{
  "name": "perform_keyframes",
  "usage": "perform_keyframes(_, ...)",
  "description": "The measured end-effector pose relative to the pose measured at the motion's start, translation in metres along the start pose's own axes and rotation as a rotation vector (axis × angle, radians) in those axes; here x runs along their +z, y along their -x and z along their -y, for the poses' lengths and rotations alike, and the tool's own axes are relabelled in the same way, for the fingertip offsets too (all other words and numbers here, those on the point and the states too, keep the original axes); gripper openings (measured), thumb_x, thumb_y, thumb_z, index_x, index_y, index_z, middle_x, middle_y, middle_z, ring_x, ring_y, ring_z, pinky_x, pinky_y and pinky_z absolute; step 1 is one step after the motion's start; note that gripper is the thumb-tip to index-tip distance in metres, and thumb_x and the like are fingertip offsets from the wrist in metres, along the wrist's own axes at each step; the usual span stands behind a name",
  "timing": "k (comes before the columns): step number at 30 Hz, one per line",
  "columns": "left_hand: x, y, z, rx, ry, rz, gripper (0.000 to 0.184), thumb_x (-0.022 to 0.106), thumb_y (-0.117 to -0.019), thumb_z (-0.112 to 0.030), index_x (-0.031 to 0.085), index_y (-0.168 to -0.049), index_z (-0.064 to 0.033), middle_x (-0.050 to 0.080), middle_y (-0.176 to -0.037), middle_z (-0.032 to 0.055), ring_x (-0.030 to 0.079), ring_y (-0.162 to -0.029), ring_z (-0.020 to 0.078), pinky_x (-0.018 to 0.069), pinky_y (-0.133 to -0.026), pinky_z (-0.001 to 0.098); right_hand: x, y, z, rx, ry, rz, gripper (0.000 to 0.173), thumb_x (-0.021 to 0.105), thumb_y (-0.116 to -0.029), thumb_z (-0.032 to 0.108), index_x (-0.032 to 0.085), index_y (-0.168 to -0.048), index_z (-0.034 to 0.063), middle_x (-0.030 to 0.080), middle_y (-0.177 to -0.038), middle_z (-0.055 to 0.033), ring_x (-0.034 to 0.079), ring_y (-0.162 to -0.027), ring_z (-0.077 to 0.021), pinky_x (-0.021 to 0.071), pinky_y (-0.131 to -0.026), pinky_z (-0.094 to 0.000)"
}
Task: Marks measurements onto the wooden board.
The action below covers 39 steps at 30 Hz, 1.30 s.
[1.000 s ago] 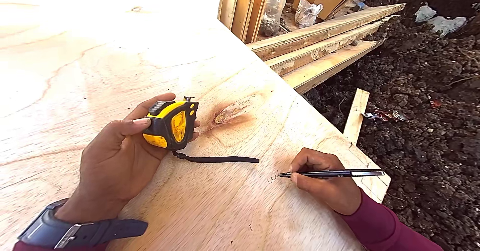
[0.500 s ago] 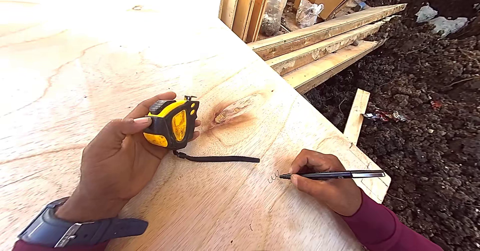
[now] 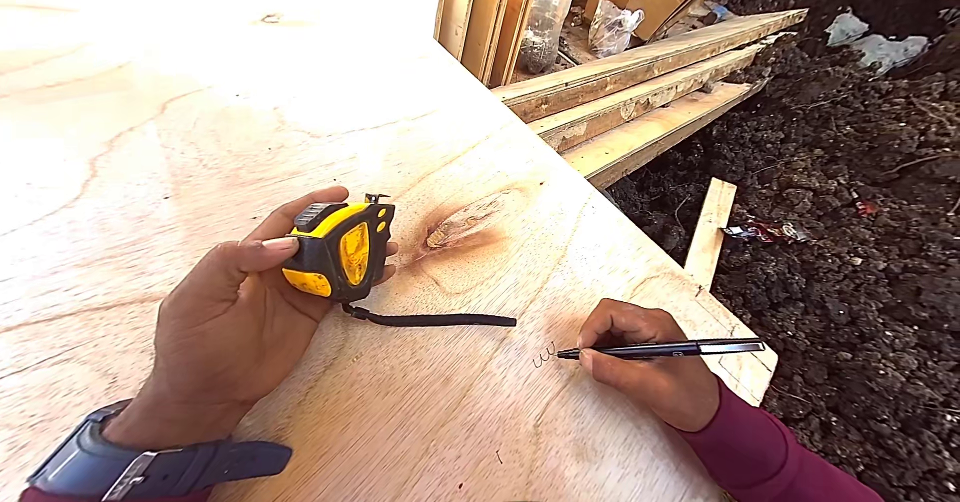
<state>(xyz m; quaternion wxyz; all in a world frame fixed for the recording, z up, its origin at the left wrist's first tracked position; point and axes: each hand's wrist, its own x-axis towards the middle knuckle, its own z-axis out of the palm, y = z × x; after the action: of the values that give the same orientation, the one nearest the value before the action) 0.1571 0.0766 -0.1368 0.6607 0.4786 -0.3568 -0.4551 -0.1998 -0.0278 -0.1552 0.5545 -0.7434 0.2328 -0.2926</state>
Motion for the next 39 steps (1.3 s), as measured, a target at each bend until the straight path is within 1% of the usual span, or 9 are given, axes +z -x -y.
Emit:
perform_keyframes(5, 0.0011, 0.0002, -0.0009, 0.000, -0.009, 0.001, 0.053, 0.032, -0.1003, -0.031, 0.049, -0.148, -0.0157, 0.059, -0.136, 0.0147, 0.063, -0.119, 0.0295, 0.0564, -0.096, 0.0483, -0.0002, -0.0001, 0.0006, -0.001, -0.005, 0.007, 0.003, 0.071, -0.0868, 0.006, 0.070, -0.090, 0.0069, 0.067, -0.073, -0.0027, 0.062, -0.060, -0.0077, 0.0541, -0.055, -0.0214)
perform_keyframes(18, 0.0006, 0.0006, -0.0003, -0.005, -0.006, -0.009, 0.053, 0.032, -0.0998, -0.032, 0.049, -0.147, -0.0166, 0.060, -0.136, 0.0143, 0.064, -0.118, 0.0290, 0.0569, -0.095, 0.0475, -0.0002, 0.0001, -0.0006, -0.002, -0.005, -0.003, 0.003, 0.072, -0.0869, 0.007, 0.070, -0.089, 0.0070, 0.066, -0.071, -0.0024, 0.061, -0.059, -0.0071, 0.0529, -0.053, -0.0208)
perform_keyframes(22, 0.0015, 0.0004, -0.0014, -0.017, 0.002, -0.010, 0.053, 0.033, -0.0997, -0.031, 0.049, -0.148, -0.0159, 0.059, -0.137, 0.0156, 0.063, -0.120, 0.0301, 0.0555, -0.097, 0.0484, -0.0002, 0.0000, -0.0004, -0.007, -0.002, -0.004, 0.003, 0.072, -0.0869, 0.008, 0.070, -0.089, 0.0071, 0.066, -0.071, -0.0023, 0.061, -0.059, -0.0069, 0.0523, -0.053, -0.0206)
perform_keyframes(27, 0.0012, 0.0008, -0.0015, -0.018, 0.003, -0.009, 0.053, 0.032, -0.1000, -0.032, 0.048, -0.149, -0.0168, 0.059, -0.137, 0.0157, 0.063, -0.120, 0.0301, 0.0563, -0.096, 0.0481, -0.0002, 0.0003, -0.0002, -0.001, -0.001, -0.005, 0.003, 0.072, -0.0872, 0.008, 0.070, -0.089, 0.0071, 0.066, -0.071, -0.0024, 0.061, -0.059, -0.0071, 0.0523, -0.053, -0.0204)
perform_keyframes(31, 0.0014, 0.0007, -0.0015, -0.018, 0.005, -0.009, 0.053, 0.032, -0.1000, -0.031, 0.048, -0.148, -0.0159, 0.058, -0.138, 0.0160, 0.062, -0.121, 0.0305, 0.0555, -0.097, 0.0488, 0.0002, 0.0000, -0.0001, 0.001, -0.004, -0.006, 0.003, 0.071, -0.0868, 0.007, 0.070, -0.089, 0.0072, 0.066, -0.070, -0.0022, 0.061, -0.059, -0.0069, 0.0516, -0.053, -0.0202)
perform_keyframes(35, 0.0020, 0.0005, -0.0017, -0.013, -0.003, -0.012, 0.053, 0.032, -0.1003, -0.031, 0.049, -0.148, -0.0165, 0.060, -0.136, 0.0151, 0.064, -0.119, 0.0296, 0.0565, -0.095, 0.0476, -0.0002, -0.0002, 0.0002, 0.012, -0.005, -0.002, 0.002, 0.072, -0.0877, 0.008, 0.070, -0.089, 0.0070, 0.066, -0.070, -0.0025, 0.060, -0.059, -0.0069, 0.0515, -0.053, -0.0204)
perform_keyframes(39, 0.0004, 0.0008, -0.0010, -0.017, 0.001, -0.009, 0.053, 0.033, -0.0999, -0.032, 0.048, -0.149, -0.0168, 0.059, -0.137, 0.0150, 0.063, -0.121, 0.0302, 0.0559, -0.096, 0.0490, 0.0001, 0.0000, 0.0002, 0.011, -0.004, -0.005, 0.002, 0.072, -0.0875, 0.008, 0.070, -0.089, 0.0068, 0.066, -0.070, -0.0026, 0.060, -0.059, -0.0070, 0.0513, -0.053, -0.0204)
